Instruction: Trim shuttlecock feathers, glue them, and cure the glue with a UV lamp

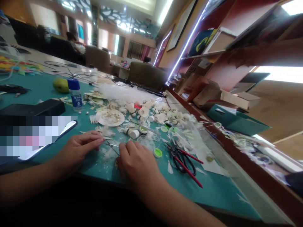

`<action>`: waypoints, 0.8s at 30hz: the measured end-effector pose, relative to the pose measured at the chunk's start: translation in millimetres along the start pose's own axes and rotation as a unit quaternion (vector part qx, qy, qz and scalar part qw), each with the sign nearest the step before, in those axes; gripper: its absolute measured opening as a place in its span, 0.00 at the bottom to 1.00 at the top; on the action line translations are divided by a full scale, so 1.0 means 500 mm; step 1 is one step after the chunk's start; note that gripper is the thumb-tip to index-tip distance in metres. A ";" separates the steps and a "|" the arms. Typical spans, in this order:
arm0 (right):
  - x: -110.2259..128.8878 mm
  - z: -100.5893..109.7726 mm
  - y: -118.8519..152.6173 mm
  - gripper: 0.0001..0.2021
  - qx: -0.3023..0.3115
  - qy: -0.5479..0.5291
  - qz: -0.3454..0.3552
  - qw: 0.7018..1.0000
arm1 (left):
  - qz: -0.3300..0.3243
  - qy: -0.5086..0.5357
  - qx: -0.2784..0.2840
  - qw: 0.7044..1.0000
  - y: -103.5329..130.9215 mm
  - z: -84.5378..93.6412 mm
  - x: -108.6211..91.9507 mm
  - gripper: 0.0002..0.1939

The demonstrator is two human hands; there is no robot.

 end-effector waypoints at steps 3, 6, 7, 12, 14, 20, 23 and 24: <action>0.007 -0.004 -0.001 0.09 -0.002 0.003 0.005 1.000 | 0.005 -0.005 0.006 1.000 -0.001 -0.002 -0.002 0.08; 0.009 -0.003 0.000 0.08 -0.016 0.011 0.004 1.000 | 0.012 -0.012 0.012 1.000 0.000 -0.003 -0.001 0.07; 0.008 0.000 0.001 0.08 -0.025 0.017 0.001 1.000 | 0.015 -0.014 0.014 1.000 0.000 -0.003 0.000 0.07; 0.008 0.008 0.001 0.08 -0.047 0.037 -0.004 0.998 | 0.024 -0.015 0.021 0.999 -0.002 -0.003 0.002 0.07; 0.009 0.008 0.000 0.08 -0.044 0.036 -0.003 0.998 | 0.027 -0.011 0.023 0.999 -0.003 -0.004 0.001 0.07; 0.011 0.008 0.003 0.10 -0.040 0.035 -0.003 0.999 | 0.031 0.003 0.029 0.999 -0.005 -0.006 -0.002 0.07; 0.013 0.007 0.005 0.10 -0.039 0.035 -0.001 0.999 | 0.034 0.009 0.033 0.999 -0.004 -0.008 -0.003 0.07; 0.013 0.007 0.005 0.10 -0.038 0.035 0.000 0.999 | 0.034 0.010 0.037 0.999 -0.004 -0.009 -0.004 0.07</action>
Point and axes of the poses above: each hand's wrist, its own y-axis away from the middle knuckle, its own z-axis out of the back of the hand, x = y × z, the point moved 5 cm from there along -y, towards the middle knuckle, and after that the axes turned 5 degrees about x, right-handed, at the moved point
